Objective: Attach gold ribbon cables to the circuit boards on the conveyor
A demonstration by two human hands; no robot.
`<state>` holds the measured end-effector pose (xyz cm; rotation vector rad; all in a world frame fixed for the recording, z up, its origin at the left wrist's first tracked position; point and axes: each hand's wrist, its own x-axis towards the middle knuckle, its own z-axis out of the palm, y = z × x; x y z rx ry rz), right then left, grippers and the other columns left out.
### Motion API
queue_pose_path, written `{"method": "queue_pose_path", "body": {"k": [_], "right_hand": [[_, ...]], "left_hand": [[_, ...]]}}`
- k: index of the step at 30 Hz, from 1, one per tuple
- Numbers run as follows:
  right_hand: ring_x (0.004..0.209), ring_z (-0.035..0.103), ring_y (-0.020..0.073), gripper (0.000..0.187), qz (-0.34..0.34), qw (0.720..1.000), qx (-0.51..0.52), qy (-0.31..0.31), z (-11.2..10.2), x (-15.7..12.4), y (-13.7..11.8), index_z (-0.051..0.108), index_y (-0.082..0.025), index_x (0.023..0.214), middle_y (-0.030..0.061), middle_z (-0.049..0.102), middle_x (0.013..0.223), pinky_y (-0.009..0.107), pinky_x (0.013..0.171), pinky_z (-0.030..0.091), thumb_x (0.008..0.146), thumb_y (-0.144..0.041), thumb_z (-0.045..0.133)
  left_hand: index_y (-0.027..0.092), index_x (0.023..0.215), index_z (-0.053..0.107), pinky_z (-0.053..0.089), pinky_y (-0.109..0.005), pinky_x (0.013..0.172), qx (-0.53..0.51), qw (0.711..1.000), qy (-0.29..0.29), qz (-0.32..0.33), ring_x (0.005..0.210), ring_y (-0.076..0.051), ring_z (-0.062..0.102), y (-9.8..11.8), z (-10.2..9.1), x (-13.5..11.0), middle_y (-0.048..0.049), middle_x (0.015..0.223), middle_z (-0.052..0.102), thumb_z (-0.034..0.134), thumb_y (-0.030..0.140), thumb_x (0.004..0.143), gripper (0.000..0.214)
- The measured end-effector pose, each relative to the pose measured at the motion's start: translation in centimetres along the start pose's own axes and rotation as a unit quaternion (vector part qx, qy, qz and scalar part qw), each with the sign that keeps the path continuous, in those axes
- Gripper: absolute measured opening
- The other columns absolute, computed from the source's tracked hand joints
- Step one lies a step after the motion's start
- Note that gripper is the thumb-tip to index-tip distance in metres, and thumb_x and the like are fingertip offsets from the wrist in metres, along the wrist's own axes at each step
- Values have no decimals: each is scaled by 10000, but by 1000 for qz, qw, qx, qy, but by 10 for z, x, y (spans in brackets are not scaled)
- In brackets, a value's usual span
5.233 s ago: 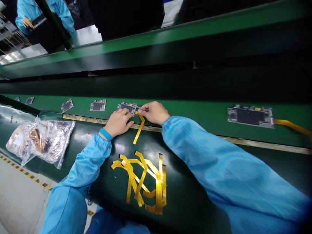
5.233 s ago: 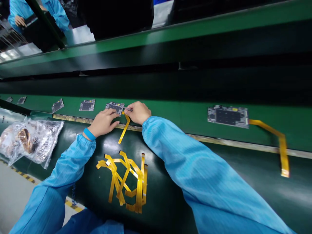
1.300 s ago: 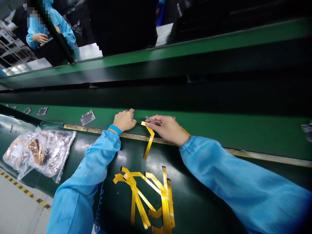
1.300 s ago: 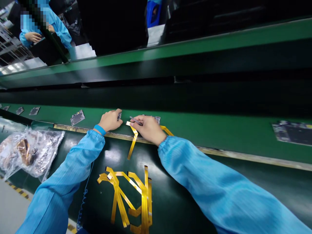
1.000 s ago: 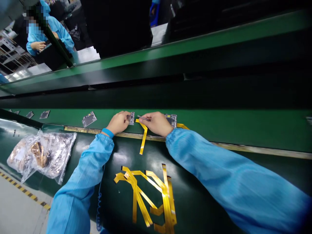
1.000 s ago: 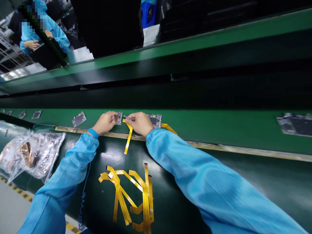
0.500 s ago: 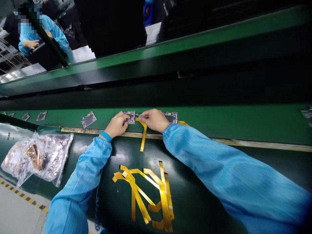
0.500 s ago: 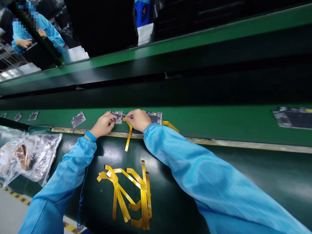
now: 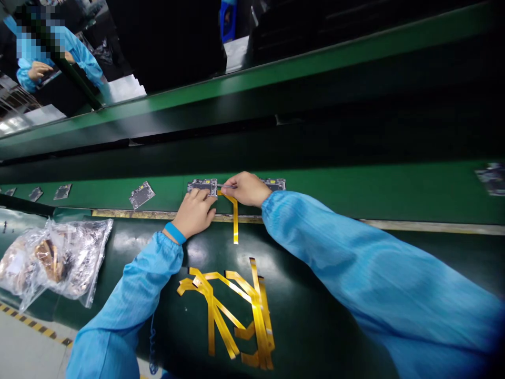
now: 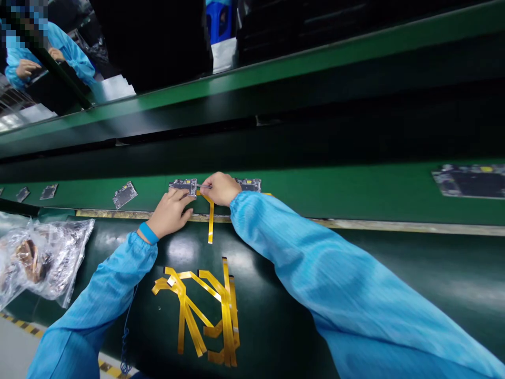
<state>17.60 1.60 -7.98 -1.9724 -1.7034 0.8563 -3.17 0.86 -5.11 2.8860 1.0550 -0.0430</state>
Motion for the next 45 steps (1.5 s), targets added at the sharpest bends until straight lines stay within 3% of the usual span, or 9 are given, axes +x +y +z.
{"method": "queue_pose_path", "body": {"k": [6, 14, 19, 23, 26, 31, 37, 42, 45], "right_hand": [[809, 752, 201, 158, -13, 1000, 5, 11, 0, -2, 7, 863, -260, 922, 27, 832, 860, 259, 666, 525, 886, -306, 716], [788, 746, 194, 174, -10, 1000, 15, 3, -5, -7, 15, 846, -224, 924, 31, 826, 858, 265, 677, 509, 911, -296, 689], [912, 743, 230, 239, -61, 995, -69, 22, -11, -17, 21, 839, -267, 1030, 47, 827, 1032, 292, 734, 502, 954, -399, 654], [954, 722, 238, 365, -95, 986, -133, 42, -17, -25, 18, 830, -281, 1086, 68, 774, 1196, 320, 724, 480, 1036, -423, 497], [953, 716, 238, 340, -98, 985, -140, 39, -18, -24, 14, 808, -281, 1135, 65, 773, 1183, 325, 706, 463, 1028, -382, 501], [936, 717, 239, 220, -79, 986, -148, 23, -16, -19, 18, 784, -293, 1057, 37, 804, 1089, 319, 686, 436, 988, -367, 588], [929, 721, 241, 207, -69, 980, -189, 2, -22, -21, 27, 770, -284, 1036, 41, 807, 1081, 328, 670, 411, 1000, -364, 583], [931, 719, 255, 187, -64, 980, -188, 11, -29, -27, 32, 764, -280, 1024, 49, 805, 1071, 337, 701, 433, 999, -349, 592], [951, 714, 276, 212, -77, 981, -173, 38, -29, -39, 33, 754, -261, 1030, 81, 787, 1132, 356, 736, 463, 1015, -340, 558]], "left_hand": [[156, 1446, 600, 469, -483, 1031, 51, 998, -20, -12, 1299, -350, 515, 20, 2, 4, -182, 1480, 564, 566, 431, 1027, 502], [94, 1548, 507, 449, -487, 1037, 76, 996, -46, -22, 1313, -369, 512, 39, 1, 11, -231, 1509, 533, 510, 524, 1055, 654], [55, 1542, 508, 441, -494, 1062, 98, 993, -53, -25, 1335, -377, 498, 51, 2, 17, -255, 1535, 525, 462, 503, 1077, 647], [31, 1524, 518, 444, -511, 1055, 100, 993, -54, -20, 1319, -390, 496, 56, 2, 19, -269, 1512, 540, 461, 492, 1075, 647], [35, 1516, 527, 445, -505, 1047, 99, 993, -53, -19, 1301, -385, 502, 58, 2, 21, -263, 1494, 553, 463, 483, 1073, 633], [62, 1505, 546, 452, -492, 1028, 101, 994, -40, -16, 1283, -383, 512, 60, 7, 24, -251, 1502, 548, 474, 501, 1067, 624], [27, 1526, 526, 464, -499, 1035, 92, 995, -49, -6, 1287, -396, 518, 66, 9, 29, -274, 1493, 546, 482, 496, 1069, 656], [141, 1449, 621, 503, -512, 1053, 5, 1000, -26, 14, 1268, -369, 569, 57, 0, 29, -212, 1433, 599, 542, 415, 1057, 486], [196, 1386, 664, 513, -451, 1093, -84, 996, 1, 17, 1287, -315, 602, 40, -12, 21, -145, 1410, 620, 525, 355, 1070, 380]]}}
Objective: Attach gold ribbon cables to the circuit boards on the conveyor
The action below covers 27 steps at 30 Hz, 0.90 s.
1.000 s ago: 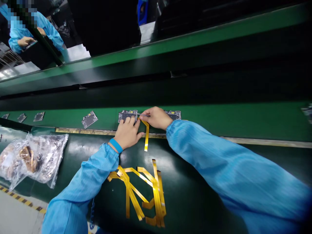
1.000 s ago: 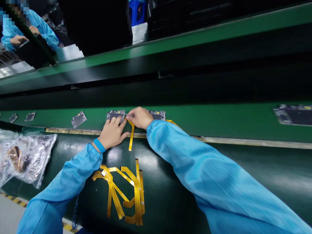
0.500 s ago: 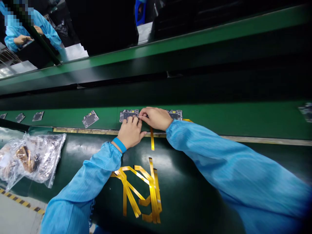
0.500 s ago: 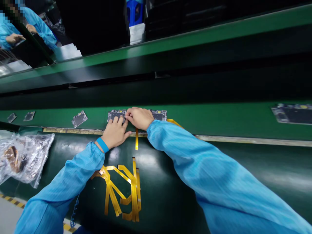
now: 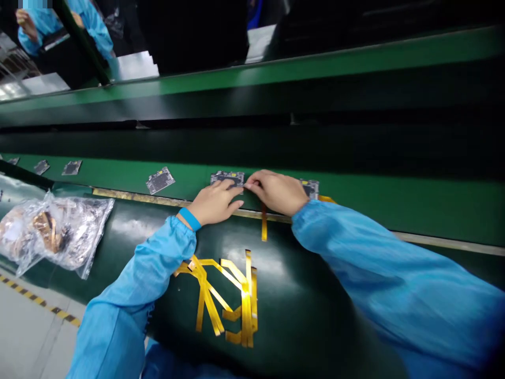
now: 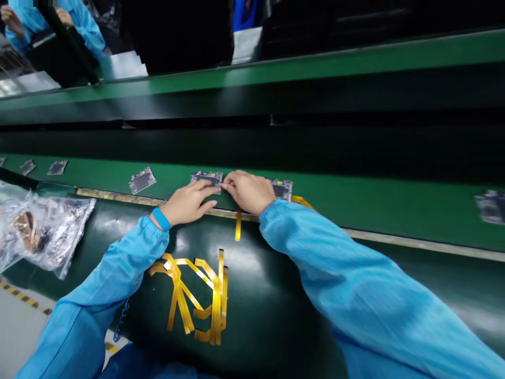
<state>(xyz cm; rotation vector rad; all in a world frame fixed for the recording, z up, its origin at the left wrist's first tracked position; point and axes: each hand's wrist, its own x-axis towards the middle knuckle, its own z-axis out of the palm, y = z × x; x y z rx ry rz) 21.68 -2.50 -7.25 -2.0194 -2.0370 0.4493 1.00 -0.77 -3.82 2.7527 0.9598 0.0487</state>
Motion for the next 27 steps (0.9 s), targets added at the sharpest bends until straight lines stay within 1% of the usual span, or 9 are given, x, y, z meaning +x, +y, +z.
{"method": "queue_pose_path", "body": {"k": [2, 4, 7, 9, 11, 14, 18, 23, 27], "right_hand": [[959, 709, 288, 243, -25, 999, 20, 22, 1, -12, -7, 743, -247, 1036, 107, 772, 1158, 371, 747, 480, 1029, -349, 523], [933, 706, 289, 230, -73, 996, 44, 15, 5, -27, -21, 735, -247, 1022, 118, 768, 1124, 378, 742, 492, 1018, -386, 552], [886, 720, 271, 185, -169, 982, 65, -60, 12, -52, -53, 744, -267, 1016, 87, 774, 1051, 365, 718, 501, 961, -427, 668], [892, 735, 258, 153, -228, 964, 61, -126, 18, -68, -78, 758, -261, 1021, 69, 777, 1038, 353, 694, 486, 967, -375, 672], [849, 743, 224, 149, -256, 952, 46, -164, 23, -81, -102, 768, -261, 1062, 49, 778, 1070, 339, 660, 460, 989, -317, 650], [836, 751, 218, 175, -264, 946, -3, -189, 28, -95, -128, 776, -244, 1040, 49, 776, 1054, 337, 629, 425, 1023, -328, 624], [822, 751, 234, 185, -277, 936, -83, -202, 26, -104, -144, 778, -209, 996, 91, 775, 1005, 343, 606, 397, 1029, -281, 611], [794, 749, 229, 156, -256, 934, -101, -227, 23, -109, -145, 760, -213, 995, 94, 783, 1011, 336, 564, 368, 1021, -264, 614], [833, 757, 225, 124, -233, 943, -16, -237, 23, -107, -133, 739, -240, 1006, 53, 794, 1032, 313, 613, 417, 1014, -281, 622]], "left_hand": [[193, 1287, 706, 524, -395, 1069, -46, 998, 27, -21, 1252, -280, 639, -12, -12, -9, -114, 1317, 668, 528, 318, 1068, 308], [184, 1176, 734, 541, -359, 989, -75, 994, 54, -58, 1136, -250, 687, -24, -23, -18, -94, 1208, 709, 529, 284, 1060, 256], [168, 1070, 745, 536, -326, 876, -105, 985, 87, -109, 962, -213, 704, -39, -34, -30, -82, 1096, 733, 528, 245, 1041, 233], [162, 1032, 745, 521, -311, 834, -119, 980, 101, -125, 916, -202, 696, -46, -36, -36, -77, 1048, 737, 538, 229, 1026, 218], [163, 1014, 743, 506, -300, 808, -131, 977, 112, -128, 898, -196, 688, -51, -36, -40, -73, 1024, 739, 546, 222, 1015, 206], [170, 1009, 739, 496, -298, 804, -145, 973, 126, -126, 888, -191, 678, -55, -33, -44, -66, 1006, 741, 544, 219, 1009, 201], [171, 1029, 735, 498, -306, 812, -159, 970, 134, -124, 889, -193, 679, -57, -30, -46, -65, 1019, 747, 547, 227, 1013, 197], [168, 1018, 726, 500, -337, 868, -158, 972, 138, -109, 946, -218, 690, -56, -32, -45, -68, 1007, 742, 530, 260, 1038, 218], [178, 977, 715, 491, -348, 869, -159, 970, 155, -97, 926, -218, 682, -57, -34, -45, -58, 960, 734, 519, 279, 1042, 230]]}}
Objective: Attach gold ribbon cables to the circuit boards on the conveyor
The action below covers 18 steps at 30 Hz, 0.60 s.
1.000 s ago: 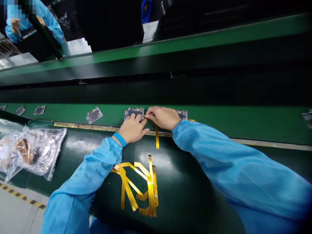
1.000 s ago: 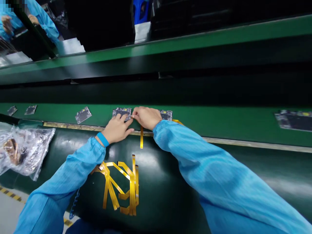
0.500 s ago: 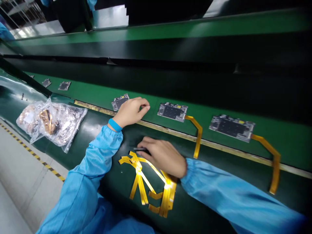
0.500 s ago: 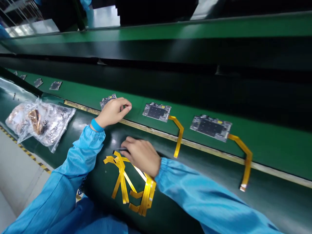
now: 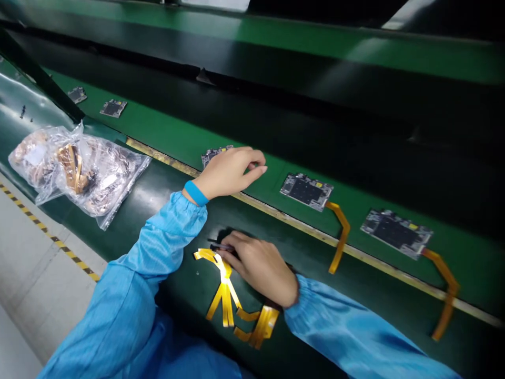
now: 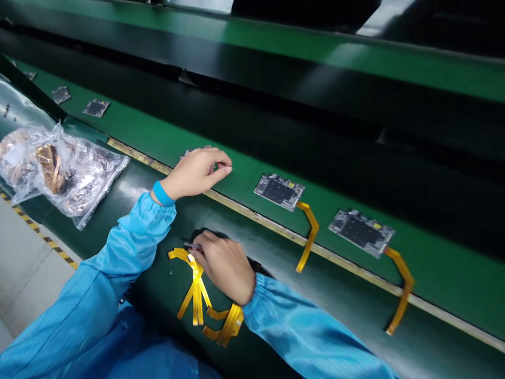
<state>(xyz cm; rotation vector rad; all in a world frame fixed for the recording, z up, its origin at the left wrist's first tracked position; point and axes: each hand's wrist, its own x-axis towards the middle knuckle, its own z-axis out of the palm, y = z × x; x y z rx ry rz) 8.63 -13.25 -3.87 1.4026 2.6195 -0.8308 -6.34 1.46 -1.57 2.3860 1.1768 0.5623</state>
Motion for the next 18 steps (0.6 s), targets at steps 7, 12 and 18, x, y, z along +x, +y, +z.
{"method": "queue_pose_path", "body": {"k": [7, 12, 18], "right_hand": [[833, 772, 240, 266, -7, 972, 229, 60, -3, -6, 29, 777, -271, 892, 36, 831, 909, 315, 668, 517, 1013, -422, 595], [784, 781, 263, 341, 22, 935, 339, 101, -10, -9, 41, 836, -249, 915, 56, 845, 916, 336, 660, 592, 948, -534, 652], [744, 750, 238, 494, 63, 906, 360, 213, -27, -5, 60, 803, -224, 889, 67, 815, 837, 323, 659, 605, 890, -703, 687]], "left_hand": [[183, 973, 730, 475, -338, 850, -18, 1000, 4, 0, 885, -203, 667, -1, 2, 0, -53, 933, 730, 549, 292, 1016, 215], [169, 965, 743, 475, -321, 835, -55, 998, 8, -4, 850, -186, 654, 3, -1, 0, -59, 938, 729, 566, 280, 1003, 213], [154, 865, 732, 455, -293, 751, -166, 986, -20, -14, 693, -140, 576, 3, -3, 0, -7, 731, 653, 597, 311, 972, 233]]}}
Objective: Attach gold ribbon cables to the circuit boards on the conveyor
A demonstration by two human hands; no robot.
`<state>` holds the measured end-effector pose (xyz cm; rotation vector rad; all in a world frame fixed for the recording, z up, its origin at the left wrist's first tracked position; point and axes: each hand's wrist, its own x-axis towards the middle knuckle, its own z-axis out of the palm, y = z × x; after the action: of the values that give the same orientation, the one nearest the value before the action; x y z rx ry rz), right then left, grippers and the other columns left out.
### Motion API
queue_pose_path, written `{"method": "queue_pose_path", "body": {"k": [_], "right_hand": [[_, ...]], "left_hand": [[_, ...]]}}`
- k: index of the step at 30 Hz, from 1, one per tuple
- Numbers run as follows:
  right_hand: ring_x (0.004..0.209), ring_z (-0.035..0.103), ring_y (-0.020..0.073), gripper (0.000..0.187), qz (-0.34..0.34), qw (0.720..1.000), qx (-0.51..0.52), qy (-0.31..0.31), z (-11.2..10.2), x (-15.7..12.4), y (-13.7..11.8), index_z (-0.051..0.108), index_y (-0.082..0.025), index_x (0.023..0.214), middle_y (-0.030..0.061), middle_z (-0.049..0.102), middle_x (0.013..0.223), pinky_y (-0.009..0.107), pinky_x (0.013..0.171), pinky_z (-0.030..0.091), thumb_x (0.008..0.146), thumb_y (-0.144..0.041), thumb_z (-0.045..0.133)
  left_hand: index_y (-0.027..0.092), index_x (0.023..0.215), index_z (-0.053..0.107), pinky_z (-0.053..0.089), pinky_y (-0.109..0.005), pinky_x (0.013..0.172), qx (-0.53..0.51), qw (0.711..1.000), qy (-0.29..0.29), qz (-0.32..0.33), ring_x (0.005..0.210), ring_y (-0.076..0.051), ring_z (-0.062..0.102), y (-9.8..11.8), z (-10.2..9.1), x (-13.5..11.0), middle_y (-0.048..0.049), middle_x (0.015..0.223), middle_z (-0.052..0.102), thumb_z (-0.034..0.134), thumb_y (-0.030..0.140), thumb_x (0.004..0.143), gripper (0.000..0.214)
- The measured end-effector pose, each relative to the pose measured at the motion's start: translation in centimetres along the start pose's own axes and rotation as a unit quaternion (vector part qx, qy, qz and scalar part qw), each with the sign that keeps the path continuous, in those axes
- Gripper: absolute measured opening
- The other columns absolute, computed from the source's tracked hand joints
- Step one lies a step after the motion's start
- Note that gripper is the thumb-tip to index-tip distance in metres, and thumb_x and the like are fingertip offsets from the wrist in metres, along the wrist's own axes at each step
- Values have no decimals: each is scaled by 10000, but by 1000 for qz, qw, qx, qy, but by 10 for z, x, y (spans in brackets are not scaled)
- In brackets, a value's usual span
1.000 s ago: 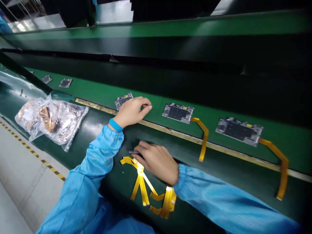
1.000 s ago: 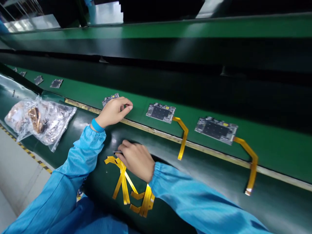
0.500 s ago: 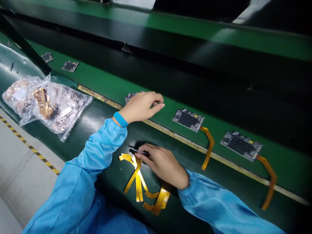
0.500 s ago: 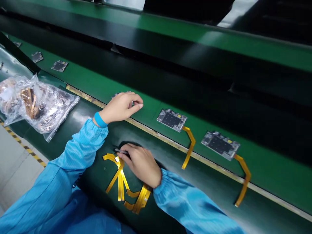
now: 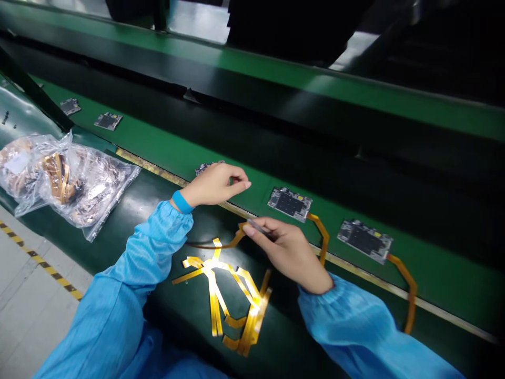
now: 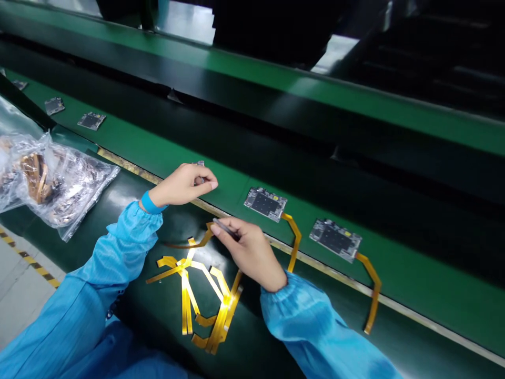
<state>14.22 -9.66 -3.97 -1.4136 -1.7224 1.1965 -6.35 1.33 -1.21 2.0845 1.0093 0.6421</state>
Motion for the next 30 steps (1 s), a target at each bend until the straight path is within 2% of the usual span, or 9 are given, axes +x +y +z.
{"method": "queue_pose_path", "body": {"k": [4, 8, 14, 17, 22, 25, 27, 30], "right_hand": [[831, 767, 256, 554, -10, 996, 49, 77, -7, 16, 15, 801, -210, 969, 82, 821, 908, 374, 767, 631, 823, -742, 746], [910, 778, 275, 567, -12, 989, 108, 101, -1, 30, 28, 804, -208, 1042, 92, 829, 963, 426, 859, 635, 813, -725, 767], [943, 783, 286, 502, -27, 984, 139, 112, 10, 41, 29, 818, -220, 992, 94, 832, 987, 433, 890, 635, 819, -689, 774], [940, 779, 286, 480, -34, 984, 141, 104, 13, 43, 26, 817, -217, 955, 92, 830, 973, 425, 885, 633, 817, -676, 778], [787, 735, 242, 513, -22, 981, 154, 114, 15, 48, 26, 779, -194, 862, 78, 803, 852, 367, 741, 604, 802, -703, 772], [746, 695, 222, 508, -21, 977, 148, 150, 12, 54, 29, 750, -198, 824, 61, 766, 791, 348, 715, 574, 798, -704, 767], [754, 686, 220, 510, -18, 972, 150, 181, 9, 57, 34, 738, -201, 819, 59, 752, 788, 348, 729, 566, 792, -710, 764], [771, 688, 220, 526, -6, 962, 176, 210, 6, 61, 42, 730, -208, 841, 60, 762, 821, 355, 749, 565, 783, -730, 759]], "left_hand": [[147, 827, 709, 381, -263, 617, -78, 994, -75, -7, 608, -116, 485, 1, -2, -2, 21, 655, 566, 614, 396, 957, 296], [145, 803, 681, 373, -239, 603, -127, 983, -131, -3, 634, -106, 486, 3, -1, -3, 25, 676, 559, 634, 354, 926, 247], [166, 809, 601, 419, -224, 626, -168, 981, -94, -35, 640, -95, 514, -7, 8, -2, 44, 684, 559, 655, 218, 862, 91], [161, 825, 610, 436, -221, 638, -172, 978, -108, -40, 652, -97, 553, -14, 11, -2, 31, 697, 598, 634, 184, 866, 53], [154, 813, 615, 457, -225, 649, -165, 981, -96, -45, 647, -100, 577, -18, 10, -4, 14, 700, 627, 604, 200, 906, 104], [154, 840, 650, 491, -249, 698, -92, 993, -50, -50, 719, -127, 619, -20, 6, -3, -19, 794, 676, 601, 228, 930, 126], [160, 885, 686, 518, -286, 771, 32, 998, -1, -61, 793, -155, 641, -20, 2, -1, -41, 892, 700, 614, 231, 934, 112], [179, 1046, 728, 534, -355, 932, 245, 966, 19, -82, 1021, -232, 661, -17, -1, 5, -81, 1101, 711, 661, 261, 930, 156]]}}
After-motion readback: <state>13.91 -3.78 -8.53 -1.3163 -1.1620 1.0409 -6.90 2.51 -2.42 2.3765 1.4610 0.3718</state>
